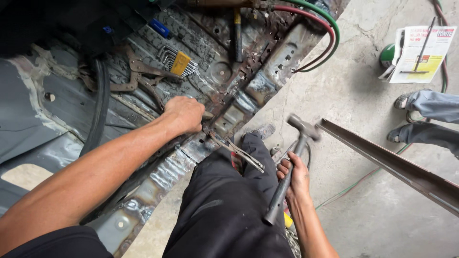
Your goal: The person uses a welding torch to heat a section of the car's undercarriage, then uses a hammer and a metal block to shape and flatten the heated area. The person also uses pliers and a wire brush to clean and adjust the metal.
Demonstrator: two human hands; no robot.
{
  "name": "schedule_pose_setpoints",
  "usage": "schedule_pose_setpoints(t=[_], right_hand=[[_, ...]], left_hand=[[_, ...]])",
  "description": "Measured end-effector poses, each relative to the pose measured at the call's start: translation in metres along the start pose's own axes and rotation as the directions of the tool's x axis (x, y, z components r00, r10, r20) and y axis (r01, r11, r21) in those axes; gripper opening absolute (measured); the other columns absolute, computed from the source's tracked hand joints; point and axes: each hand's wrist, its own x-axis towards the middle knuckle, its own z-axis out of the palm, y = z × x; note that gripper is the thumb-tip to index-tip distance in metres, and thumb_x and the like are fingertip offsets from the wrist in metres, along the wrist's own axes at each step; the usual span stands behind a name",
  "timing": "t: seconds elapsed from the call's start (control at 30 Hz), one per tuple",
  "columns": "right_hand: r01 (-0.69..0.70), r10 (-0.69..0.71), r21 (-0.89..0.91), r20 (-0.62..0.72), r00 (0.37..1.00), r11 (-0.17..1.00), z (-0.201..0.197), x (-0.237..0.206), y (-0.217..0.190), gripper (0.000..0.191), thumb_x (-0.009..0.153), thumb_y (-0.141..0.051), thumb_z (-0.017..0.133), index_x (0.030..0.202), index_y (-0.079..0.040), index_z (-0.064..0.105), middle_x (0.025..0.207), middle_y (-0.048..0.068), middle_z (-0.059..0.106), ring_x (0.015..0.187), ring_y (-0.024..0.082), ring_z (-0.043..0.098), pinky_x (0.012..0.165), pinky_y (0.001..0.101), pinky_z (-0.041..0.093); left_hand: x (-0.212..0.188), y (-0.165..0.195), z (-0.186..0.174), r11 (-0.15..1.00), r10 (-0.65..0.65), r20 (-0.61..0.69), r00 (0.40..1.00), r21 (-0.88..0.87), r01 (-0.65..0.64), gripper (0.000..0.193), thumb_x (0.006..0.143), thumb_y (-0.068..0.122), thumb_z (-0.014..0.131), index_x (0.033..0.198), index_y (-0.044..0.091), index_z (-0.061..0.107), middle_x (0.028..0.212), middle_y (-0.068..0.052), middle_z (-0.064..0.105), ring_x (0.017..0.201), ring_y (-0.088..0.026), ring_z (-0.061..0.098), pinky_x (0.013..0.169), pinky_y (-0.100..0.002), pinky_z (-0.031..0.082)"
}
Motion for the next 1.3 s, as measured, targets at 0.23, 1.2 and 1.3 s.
schedule_pose_setpoints(t=[0.23, 1.2, 1.3], right_hand=[[0.002, 0.0, 0.021, -0.107, 0.994, 1.0, 0.022, 0.03, 0.026, 0.016, 0.098, -0.018, 0.057, 0.093, -0.013, 0.042, 0.066, -0.001, 0.042, 0.056, 0.012, 0.042, 0.05, 0.0277, 0.04], [-0.592, 0.58, 0.036, 0.159, 0.799, 0.805, -0.002, 0.01, 0.069, 0.021, 0.101, -0.024, 0.06, 0.087, -0.013, 0.049, 0.061, -0.006, 0.04, 0.05, 0.007, 0.041, 0.041, 0.0225, 0.038], [-0.506, 0.497, 0.034, 0.141, 0.856, 0.862, -0.015, 0.004, 0.05, 0.016, 0.098, -0.026, 0.06, 0.092, -0.012, 0.054, 0.059, -0.006, 0.039, 0.048, 0.007, 0.041, 0.041, 0.0226, 0.039]], left_hand=[[-0.004, 0.001, 0.003, 0.999, -0.016, 0.005, 1.0, -0.033, 0.017, 0.036, 0.079, 0.031, 0.078, 0.105, 0.006, 0.078, 0.11, -0.016, 0.075, 0.107, -0.032, 0.072, 0.093, -0.042, 0.056], [-0.004, 0.003, 0.011, 0.999, -0.042, 0.004, 0.999, -0.029, 0.042, 0.038, 0.08, 0.032, 0.078, 0.108, 0.007, 0.078, 0.113, -0.015, 0.075, 0.11, -0.032, 0.071, 0.095, -0.042, 0.056], [-0.005, -0.002, 0.014, 0.997, -0.046, -0.01, 0.999, -0.061, 0.046, 0.037, 0.08, 0.031, 0.077, 0.109, 0.007, 0.078, 0.114, -0.015, 0.075, 0.111, -0.031, 0.071, 0.095, -0.042, 0.056]])
